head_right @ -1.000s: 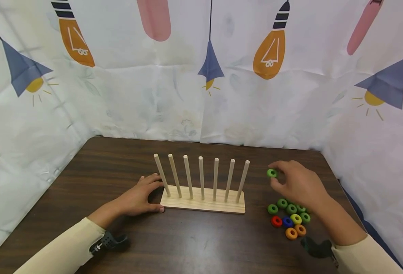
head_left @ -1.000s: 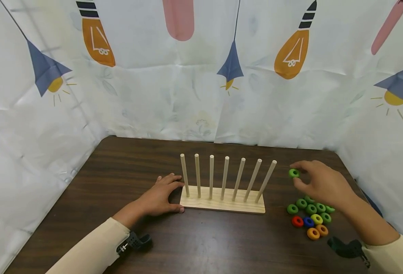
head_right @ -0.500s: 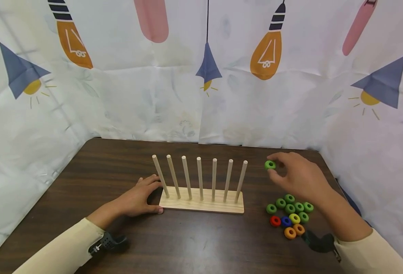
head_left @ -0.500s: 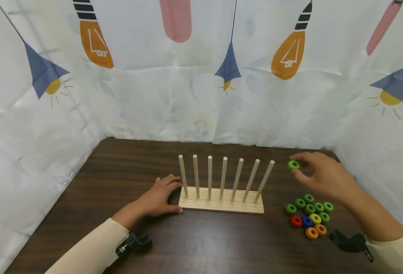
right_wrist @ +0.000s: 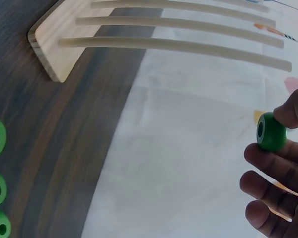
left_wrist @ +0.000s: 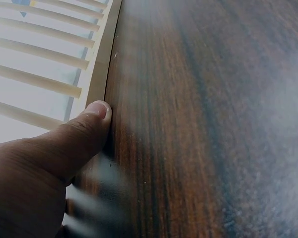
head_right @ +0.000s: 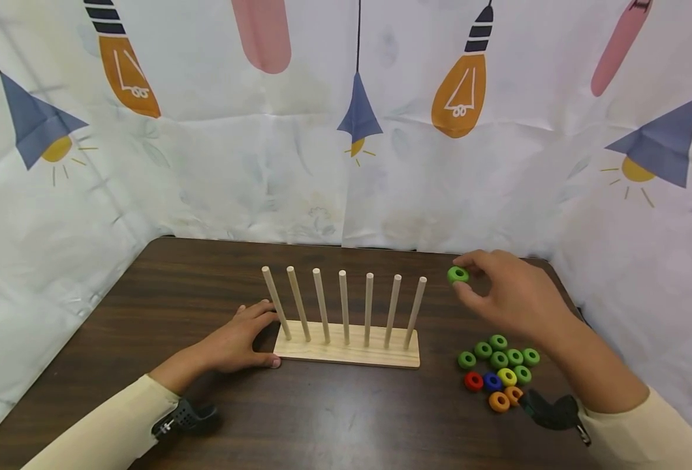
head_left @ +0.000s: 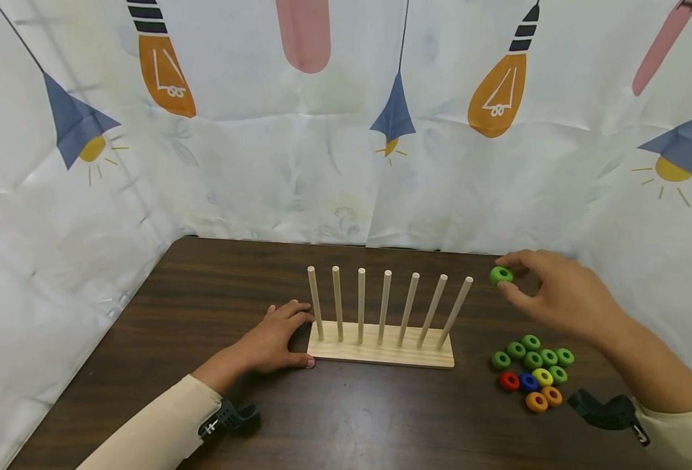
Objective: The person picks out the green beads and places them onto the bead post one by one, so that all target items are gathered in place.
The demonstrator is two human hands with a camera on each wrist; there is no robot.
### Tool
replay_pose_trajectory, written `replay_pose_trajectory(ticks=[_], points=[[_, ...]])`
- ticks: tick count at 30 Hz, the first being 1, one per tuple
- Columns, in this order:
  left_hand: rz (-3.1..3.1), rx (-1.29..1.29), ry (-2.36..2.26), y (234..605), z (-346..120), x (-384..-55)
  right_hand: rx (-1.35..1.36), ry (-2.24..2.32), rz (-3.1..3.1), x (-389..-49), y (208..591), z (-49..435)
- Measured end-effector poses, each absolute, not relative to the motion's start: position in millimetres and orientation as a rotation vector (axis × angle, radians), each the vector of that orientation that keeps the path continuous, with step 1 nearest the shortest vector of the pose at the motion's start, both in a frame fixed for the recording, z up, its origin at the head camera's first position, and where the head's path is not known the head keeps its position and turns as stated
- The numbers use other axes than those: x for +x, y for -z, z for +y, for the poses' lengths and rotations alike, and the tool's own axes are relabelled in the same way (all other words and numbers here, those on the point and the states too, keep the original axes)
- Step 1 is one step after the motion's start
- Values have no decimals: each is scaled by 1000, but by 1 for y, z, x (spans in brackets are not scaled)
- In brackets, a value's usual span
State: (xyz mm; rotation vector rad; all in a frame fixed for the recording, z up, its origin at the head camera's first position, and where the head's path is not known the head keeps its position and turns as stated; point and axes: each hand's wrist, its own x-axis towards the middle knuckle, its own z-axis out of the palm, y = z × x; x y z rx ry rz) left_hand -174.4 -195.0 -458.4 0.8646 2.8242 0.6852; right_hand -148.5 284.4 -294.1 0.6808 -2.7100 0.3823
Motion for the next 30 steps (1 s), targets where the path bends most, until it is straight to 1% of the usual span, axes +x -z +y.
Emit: replay_pose_trajectory(ticks=[2,4,5,9,13,24,30], points=[[2822,889,-749,470,-199,-179,691,-380,-2685,-148,291,283],[2826,904,-763,473,-199,-180,698,-374,-2664,-147,289,281],[2826,898,-759,472,-198,-179,702,-373,-2658,-147,287,280],[2819,856,-657,448,-189,-171,701,-373,-2651,-145,282,276],[2814,817,-589,441,-186,-167,697,-386,-2666,-144,277,272],[2808,783,-594,439,-187,-167,763,-388,-2627,-142,271,261],[2813,863,-688,448,-190,-170,794,-394,-2610,-143,268,254]])
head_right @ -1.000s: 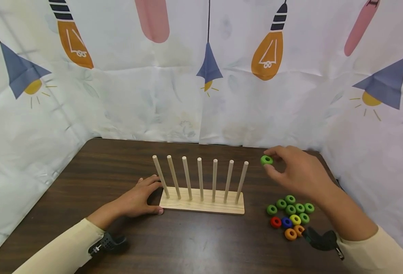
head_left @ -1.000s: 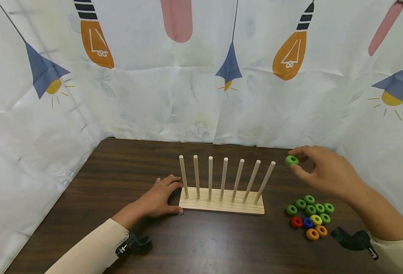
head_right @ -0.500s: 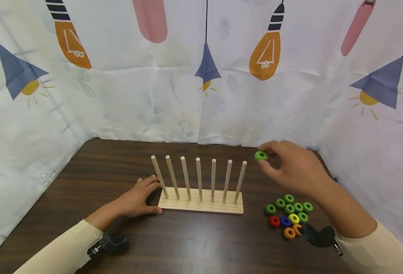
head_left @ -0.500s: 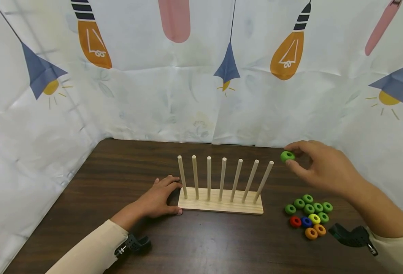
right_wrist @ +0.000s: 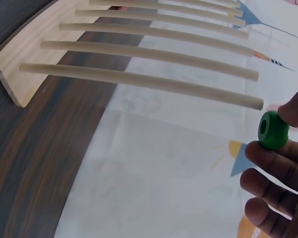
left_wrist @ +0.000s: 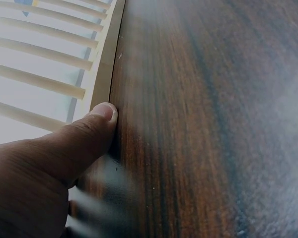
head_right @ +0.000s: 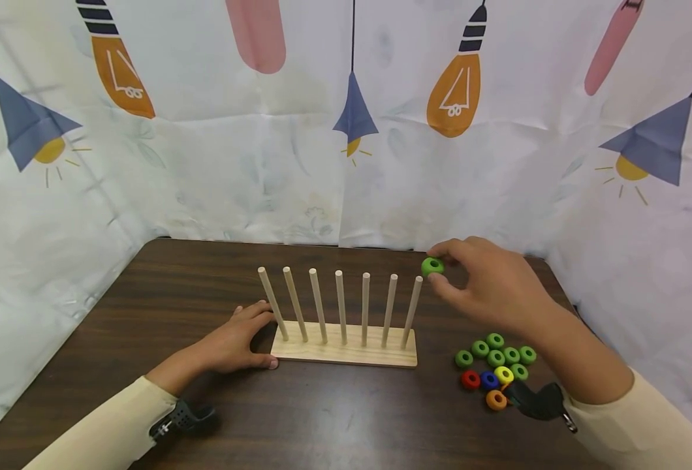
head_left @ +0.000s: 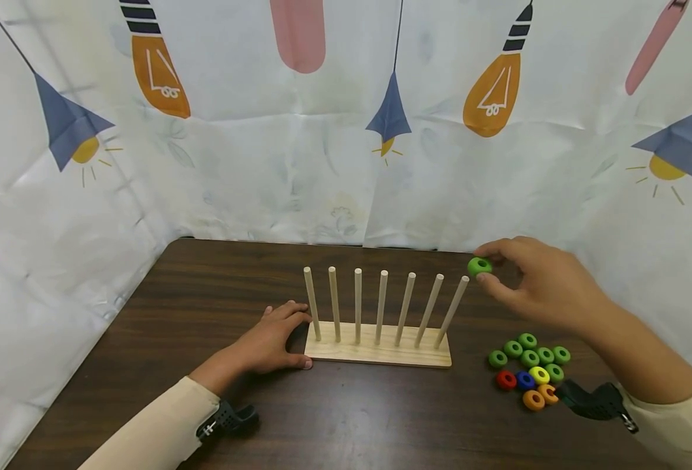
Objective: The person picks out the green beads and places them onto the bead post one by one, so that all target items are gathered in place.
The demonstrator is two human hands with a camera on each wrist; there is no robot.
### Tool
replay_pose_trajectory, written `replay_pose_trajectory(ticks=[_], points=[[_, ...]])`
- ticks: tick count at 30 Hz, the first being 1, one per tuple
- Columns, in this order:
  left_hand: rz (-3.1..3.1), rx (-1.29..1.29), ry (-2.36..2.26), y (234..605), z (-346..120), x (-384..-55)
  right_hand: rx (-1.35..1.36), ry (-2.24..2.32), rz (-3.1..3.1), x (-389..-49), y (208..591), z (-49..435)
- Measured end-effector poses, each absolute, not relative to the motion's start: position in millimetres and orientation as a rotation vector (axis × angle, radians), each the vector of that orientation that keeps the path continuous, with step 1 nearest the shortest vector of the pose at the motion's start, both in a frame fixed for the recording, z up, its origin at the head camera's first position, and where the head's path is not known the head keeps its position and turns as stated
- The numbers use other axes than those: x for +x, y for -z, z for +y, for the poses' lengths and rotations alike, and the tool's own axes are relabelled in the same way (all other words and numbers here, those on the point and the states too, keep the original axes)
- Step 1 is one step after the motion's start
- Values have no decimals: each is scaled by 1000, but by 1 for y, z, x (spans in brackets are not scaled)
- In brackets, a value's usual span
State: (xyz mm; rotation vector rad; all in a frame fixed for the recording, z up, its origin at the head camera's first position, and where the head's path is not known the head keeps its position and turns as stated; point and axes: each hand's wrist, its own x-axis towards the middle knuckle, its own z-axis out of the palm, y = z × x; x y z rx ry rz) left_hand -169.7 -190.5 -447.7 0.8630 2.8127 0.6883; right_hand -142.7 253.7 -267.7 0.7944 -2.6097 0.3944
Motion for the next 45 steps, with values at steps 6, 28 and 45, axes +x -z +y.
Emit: replay_pose_trajectory(ticks=[6,28,45], points=[[2798,860,-730,445,-190,-168,817,-390,-2613,-143,265,246],[2807,786,-613,441,-188,-167,903,-367,-2610,-148,262,221],[2806,874,-752,461,-195,-175,969,-396,-2605,-151,257,205]])
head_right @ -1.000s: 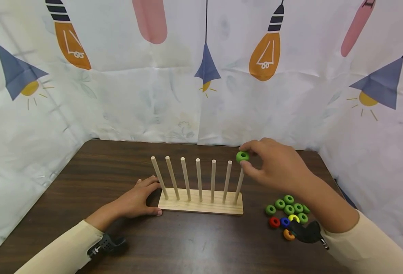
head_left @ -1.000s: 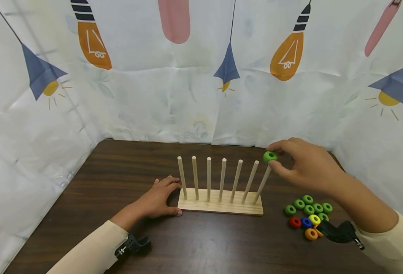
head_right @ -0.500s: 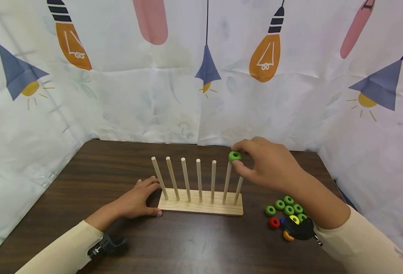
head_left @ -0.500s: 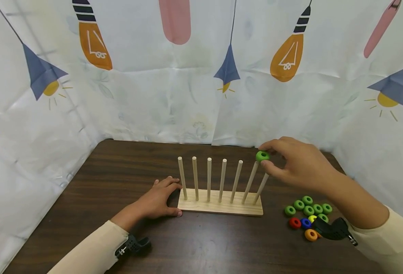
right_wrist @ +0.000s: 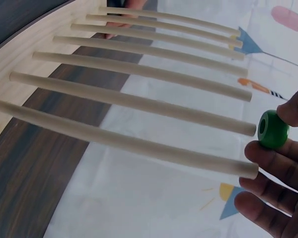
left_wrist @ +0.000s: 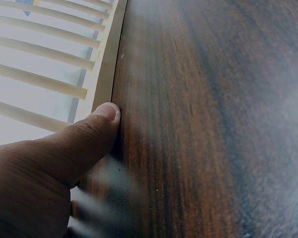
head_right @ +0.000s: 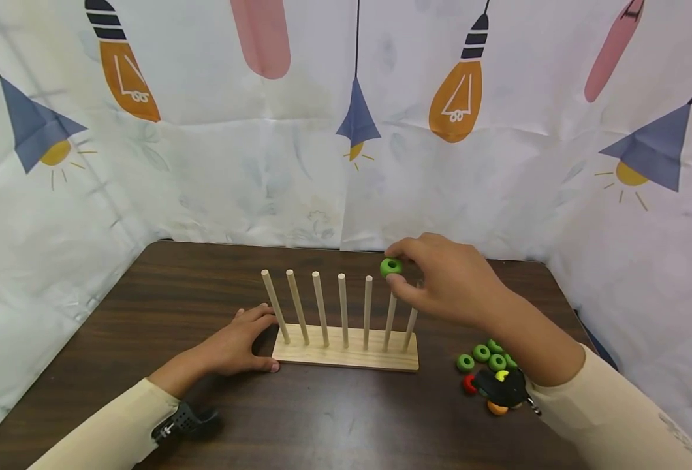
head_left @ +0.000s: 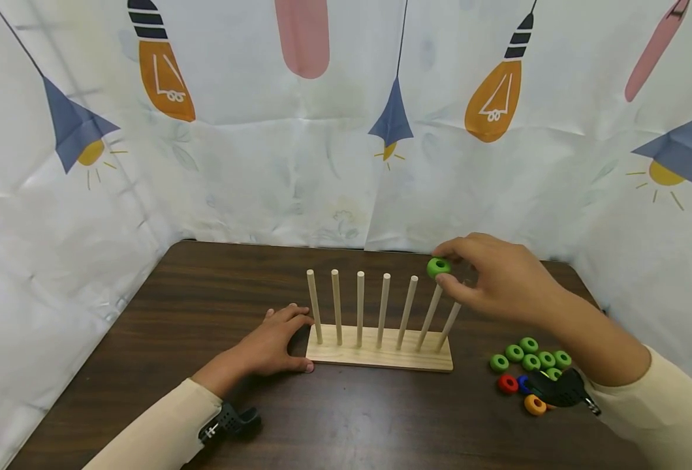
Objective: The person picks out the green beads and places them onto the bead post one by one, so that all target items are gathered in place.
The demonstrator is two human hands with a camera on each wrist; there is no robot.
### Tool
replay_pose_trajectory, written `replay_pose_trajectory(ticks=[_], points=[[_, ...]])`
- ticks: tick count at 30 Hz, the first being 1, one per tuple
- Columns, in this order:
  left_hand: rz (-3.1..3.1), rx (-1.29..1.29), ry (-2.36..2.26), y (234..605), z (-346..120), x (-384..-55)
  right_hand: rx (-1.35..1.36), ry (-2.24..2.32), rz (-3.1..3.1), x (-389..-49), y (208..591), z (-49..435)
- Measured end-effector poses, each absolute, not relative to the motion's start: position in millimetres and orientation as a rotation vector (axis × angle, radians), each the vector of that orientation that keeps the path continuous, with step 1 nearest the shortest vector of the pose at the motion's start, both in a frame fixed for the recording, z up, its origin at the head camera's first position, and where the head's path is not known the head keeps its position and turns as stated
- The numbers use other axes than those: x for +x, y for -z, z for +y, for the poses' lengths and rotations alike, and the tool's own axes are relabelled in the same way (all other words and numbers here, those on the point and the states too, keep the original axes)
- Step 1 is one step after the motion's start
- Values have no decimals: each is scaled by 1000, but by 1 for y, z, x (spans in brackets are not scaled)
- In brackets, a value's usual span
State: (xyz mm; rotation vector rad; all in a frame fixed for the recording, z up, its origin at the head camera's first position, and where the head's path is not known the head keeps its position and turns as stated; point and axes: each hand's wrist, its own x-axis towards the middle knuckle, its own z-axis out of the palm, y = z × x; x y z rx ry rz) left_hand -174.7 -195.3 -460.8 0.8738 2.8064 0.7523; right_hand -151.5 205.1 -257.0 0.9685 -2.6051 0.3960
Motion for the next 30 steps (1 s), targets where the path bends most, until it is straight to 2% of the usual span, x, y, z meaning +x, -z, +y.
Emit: replay_pose_trajectory(ticks=[5,30], points=[[2806,804,-639,442,-188,-168,970,-404,-2614,-152,257,200],[2791,781,-596,436,-185,-169,1022,-491,-2631,-160,262,174]])
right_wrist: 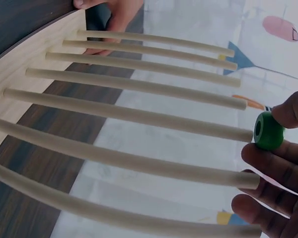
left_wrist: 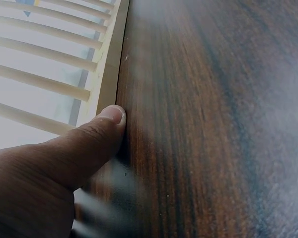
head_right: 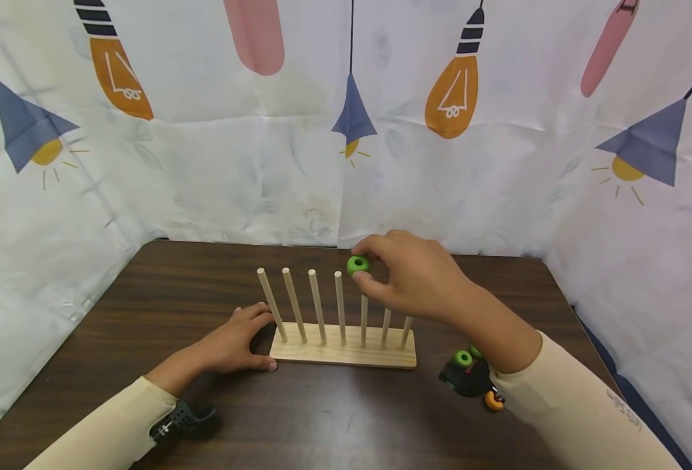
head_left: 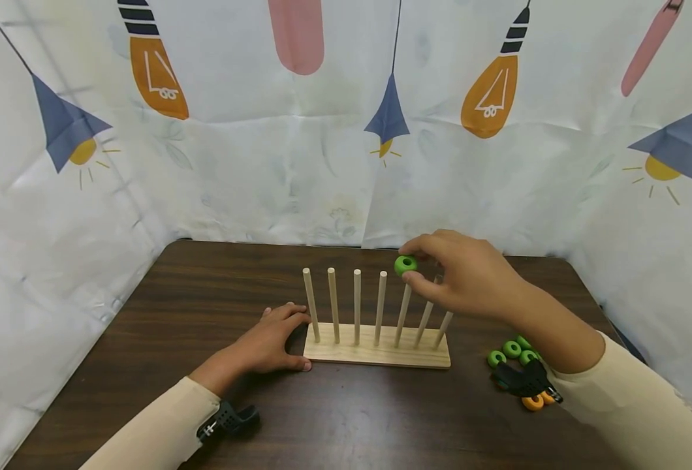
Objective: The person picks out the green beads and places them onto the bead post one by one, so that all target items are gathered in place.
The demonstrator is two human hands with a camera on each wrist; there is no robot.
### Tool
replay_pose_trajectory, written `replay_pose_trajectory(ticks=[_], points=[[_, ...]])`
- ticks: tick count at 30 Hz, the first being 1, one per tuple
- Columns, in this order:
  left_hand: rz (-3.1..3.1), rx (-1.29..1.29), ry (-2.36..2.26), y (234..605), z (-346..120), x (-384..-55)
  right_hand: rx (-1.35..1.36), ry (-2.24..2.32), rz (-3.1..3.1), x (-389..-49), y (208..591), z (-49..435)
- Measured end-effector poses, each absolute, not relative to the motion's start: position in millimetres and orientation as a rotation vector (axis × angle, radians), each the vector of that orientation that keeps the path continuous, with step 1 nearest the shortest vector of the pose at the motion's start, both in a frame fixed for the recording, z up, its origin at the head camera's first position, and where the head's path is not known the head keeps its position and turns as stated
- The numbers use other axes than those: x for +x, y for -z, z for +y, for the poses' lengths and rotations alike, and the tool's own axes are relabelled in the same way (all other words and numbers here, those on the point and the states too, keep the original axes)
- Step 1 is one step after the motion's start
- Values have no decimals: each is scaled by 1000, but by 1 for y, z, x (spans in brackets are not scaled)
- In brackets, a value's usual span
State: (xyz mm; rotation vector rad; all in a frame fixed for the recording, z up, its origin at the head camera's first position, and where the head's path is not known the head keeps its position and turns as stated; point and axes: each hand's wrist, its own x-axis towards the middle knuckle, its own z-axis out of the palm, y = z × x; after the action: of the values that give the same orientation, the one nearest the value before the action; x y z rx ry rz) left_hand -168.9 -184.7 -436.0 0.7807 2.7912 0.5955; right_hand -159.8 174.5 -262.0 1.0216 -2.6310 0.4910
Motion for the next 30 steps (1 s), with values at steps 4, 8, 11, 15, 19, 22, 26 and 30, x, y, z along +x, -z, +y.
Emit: replay_pose_trajectory(ticks=[4,8,11,15,19,22,26,30], points=[[2795,784,-592,435,-184,-169,1032,-499,-2626,-160,262,171],[2798,786,-594,435,-184,-169,1040,-495,-2617,-161,262,167],[2800,792,-595,435,-184,-169,1044,-502,-2618,-163,262,164],[2800,805,-592,435,-185,-170,1052,-523,-2629,-164,260,161],[2800,811,-595,435,-185,-170,1060,-541,-2643,-164,260,156],[2800,808,-595,435,-186,-170,1074,-546,-2636,-165,259,152],[2798,803,-596,435,-186,-170,1085,-546,-2631,-166,259,147],[2790,798,-601,435,-186,-169,1075,-548,-2648,-167,259,141]])
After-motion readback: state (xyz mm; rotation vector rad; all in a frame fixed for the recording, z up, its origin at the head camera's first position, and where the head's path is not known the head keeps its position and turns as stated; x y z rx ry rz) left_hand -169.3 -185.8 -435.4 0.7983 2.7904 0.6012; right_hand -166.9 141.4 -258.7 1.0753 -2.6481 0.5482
